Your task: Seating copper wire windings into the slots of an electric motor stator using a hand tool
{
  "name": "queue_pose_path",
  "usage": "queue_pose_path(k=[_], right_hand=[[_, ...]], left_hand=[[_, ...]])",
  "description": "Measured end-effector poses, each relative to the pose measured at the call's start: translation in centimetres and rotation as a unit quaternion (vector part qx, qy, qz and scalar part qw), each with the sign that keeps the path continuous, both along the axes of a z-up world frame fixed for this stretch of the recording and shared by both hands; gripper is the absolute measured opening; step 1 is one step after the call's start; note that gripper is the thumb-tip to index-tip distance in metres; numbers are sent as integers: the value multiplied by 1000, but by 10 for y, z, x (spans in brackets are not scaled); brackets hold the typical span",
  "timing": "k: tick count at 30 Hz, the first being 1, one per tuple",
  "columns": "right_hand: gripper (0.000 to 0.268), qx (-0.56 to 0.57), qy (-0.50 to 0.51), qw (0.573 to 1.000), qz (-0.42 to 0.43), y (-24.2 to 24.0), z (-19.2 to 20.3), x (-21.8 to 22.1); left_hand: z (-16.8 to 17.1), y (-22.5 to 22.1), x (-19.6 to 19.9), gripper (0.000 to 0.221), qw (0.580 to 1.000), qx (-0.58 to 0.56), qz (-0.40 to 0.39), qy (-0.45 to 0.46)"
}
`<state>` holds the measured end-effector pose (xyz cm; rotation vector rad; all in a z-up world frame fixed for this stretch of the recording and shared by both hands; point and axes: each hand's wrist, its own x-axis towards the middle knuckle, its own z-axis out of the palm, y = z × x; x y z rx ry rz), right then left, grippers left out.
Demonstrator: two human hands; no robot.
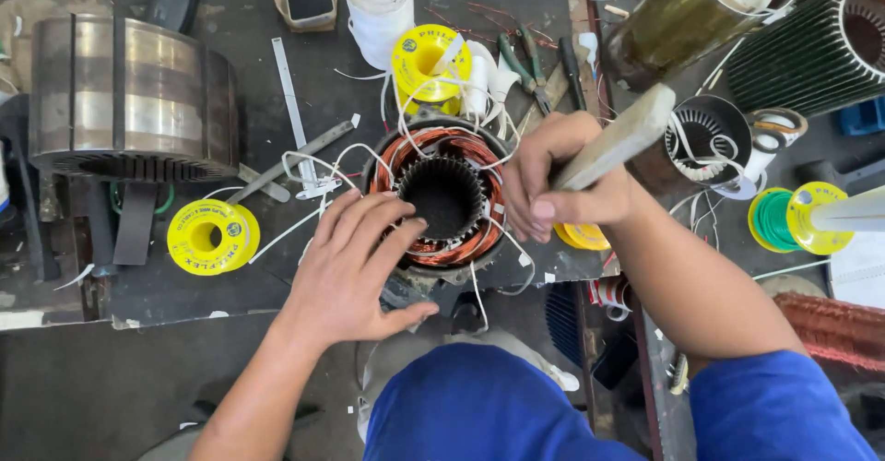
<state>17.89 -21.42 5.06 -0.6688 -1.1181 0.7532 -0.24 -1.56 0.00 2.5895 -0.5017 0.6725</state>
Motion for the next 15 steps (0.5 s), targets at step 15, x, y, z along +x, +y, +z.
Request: queue_pose_path(k=[15], right_hand=[[27,-2,53,998,18,1,3,-7]], left_hand=[[-2,28,14,55,995,-14,-95,17]])
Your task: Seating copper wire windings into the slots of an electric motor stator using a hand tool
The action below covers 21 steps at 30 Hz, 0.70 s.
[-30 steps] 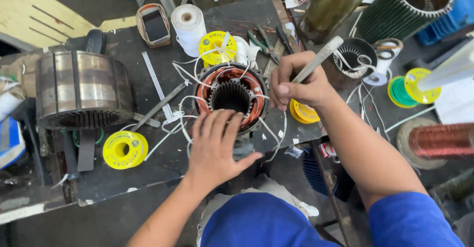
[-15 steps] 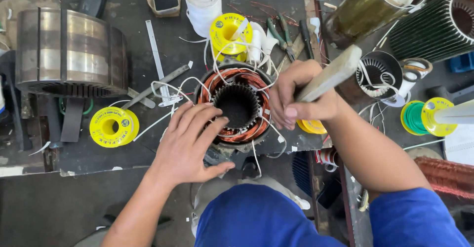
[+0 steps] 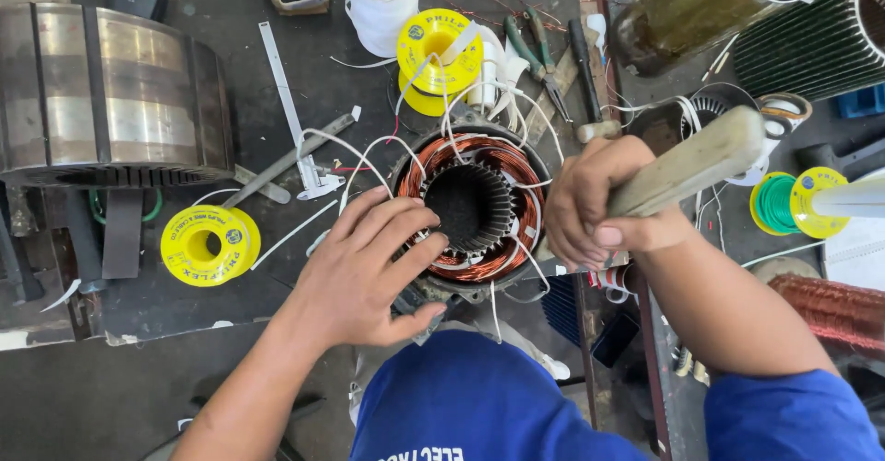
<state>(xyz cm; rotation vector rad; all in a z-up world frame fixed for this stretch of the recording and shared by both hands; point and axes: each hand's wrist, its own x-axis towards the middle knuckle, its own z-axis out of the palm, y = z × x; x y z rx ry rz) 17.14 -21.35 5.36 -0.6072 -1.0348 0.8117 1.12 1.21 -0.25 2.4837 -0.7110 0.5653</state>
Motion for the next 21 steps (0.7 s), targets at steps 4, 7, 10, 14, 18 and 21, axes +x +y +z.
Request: queue_pose_path(k=[4,7,10,14,18,21], right_hand=[[28,7,-7,1000,-20,1,-10,-5],[31,-43,15,998,-43,-5,-3,-10],[26,-25,41,997,-66,-8,-6,-13],[27,-28,49,997,-61,-7,-8,-14],[36,-54,37,996,-68,-5,-4,-18],[37,-66,28,996,-58,-6,-5,-19]], left_hand=[[11,-1,0,52,1000,16,-17,7],[32,-17,-7,42,997,36,-43,43],[37,-45,-17,34,999,19,-41,30],[28,-68,-22,39,998,56,26,27],[23,-68,-20,38,996,72,39,23],[23,-66,-21,23,997,51,49,7]])
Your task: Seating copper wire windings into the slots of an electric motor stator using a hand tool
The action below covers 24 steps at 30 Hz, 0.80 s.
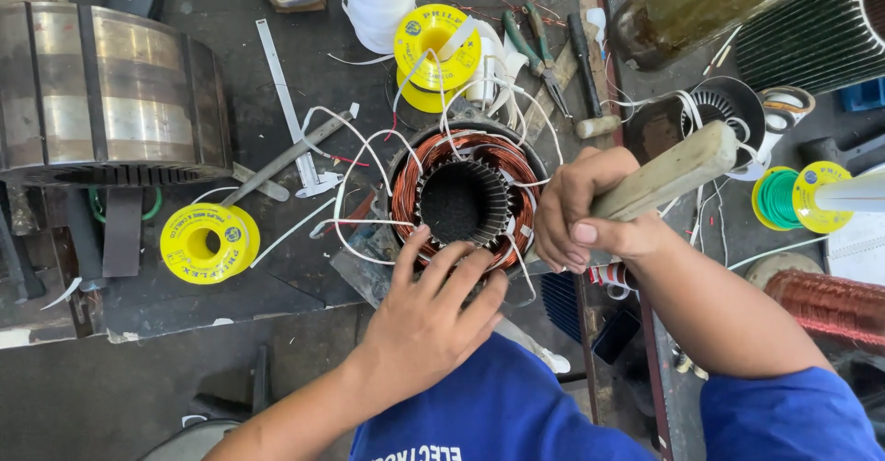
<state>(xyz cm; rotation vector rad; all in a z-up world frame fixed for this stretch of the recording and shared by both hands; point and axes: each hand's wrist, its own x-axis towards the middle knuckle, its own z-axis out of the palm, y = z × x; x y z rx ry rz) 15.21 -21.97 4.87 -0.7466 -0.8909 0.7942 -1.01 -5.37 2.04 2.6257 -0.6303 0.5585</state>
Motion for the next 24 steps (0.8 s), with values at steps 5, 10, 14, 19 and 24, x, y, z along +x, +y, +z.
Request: queue_pose_path(k=[5,10,14,19,24], right_hand=[[37,-35,-71,997,-24,6,11,-11],[32,7,-30,999,-23,5,12,0],[30,-7,-19,1000,-13,6,5,0],[30,-21,-60,997,-37,9,5,-8],[31,-31,-83,994,-63,10,6,-17]], left_hand=[[3,17,-6,49,997,-65,28,36],[-3,25,-12,46,992,-108,50,33],[-7,23,-10,41,993,-107,55,17],[-10,25,-10,42,993,-101,62,6],[-7,28,-7,42,993,-106,52,14]])
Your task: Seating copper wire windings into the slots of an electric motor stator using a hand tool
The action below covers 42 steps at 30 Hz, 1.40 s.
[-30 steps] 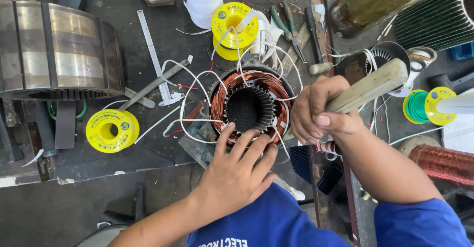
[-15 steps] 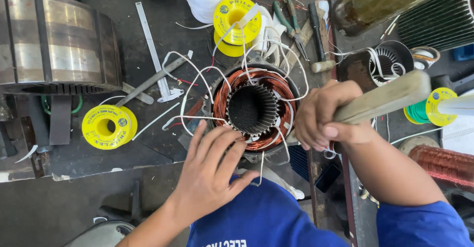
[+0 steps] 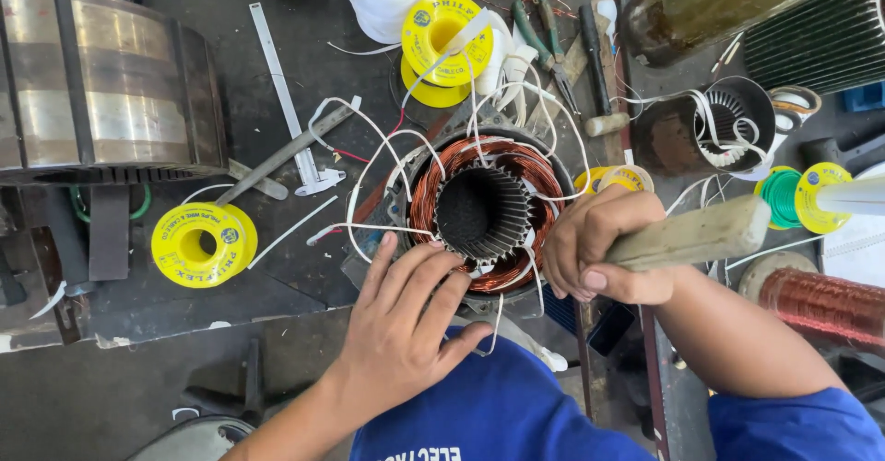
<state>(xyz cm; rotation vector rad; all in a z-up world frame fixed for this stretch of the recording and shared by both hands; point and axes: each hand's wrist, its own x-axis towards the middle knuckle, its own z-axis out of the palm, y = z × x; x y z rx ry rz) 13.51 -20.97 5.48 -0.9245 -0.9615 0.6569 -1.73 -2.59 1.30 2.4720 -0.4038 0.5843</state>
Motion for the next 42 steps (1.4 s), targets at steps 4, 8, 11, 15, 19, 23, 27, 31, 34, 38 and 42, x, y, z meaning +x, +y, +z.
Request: queue_pose_path(k=[4,8,11,15,19,23,27,31,34,38,42], right_hand=[[31,-8,-45,999,-12,-1,4,-1],[31,-11,31,998,46,-4,2,1],[31,-38,-1,998,44,-3,1,1],[34,-61,25,995,73,-4,5,5],[34,-91,8,993,79,-2,6,10],[33,-97,-36,990,96,1,9,16],[38,-120,-66,985,110,-1,1,15],[40,-136,-87,982,96,-3,5,6],[34,-88,-129,987,48,-1,-2,-6],[29,15,-172,979,-110,4,-13,-26],[28,58,-199,961,-185,5,-24,-35]], left_hand=[[6,8,1,48,999,-15,-27,18],[10,18,4,51,996,-41,-72,40],[10,19,6,48,996,-27,-74,29],[10,19,8,47,997,-18,-69,23],[8,18,7,46,997,-22,-62,28],[8,17,6,45,998,-29,-48,22],[5,15,7,44,999,-26,-36,8],[4,14,9,46,999,-23,-36,2],[4,14,11,45,999,-20,-30,-8],[3,15,11,44,999,-14,-31,-17],[2,18,10,46,999,-3,-37,-10]])
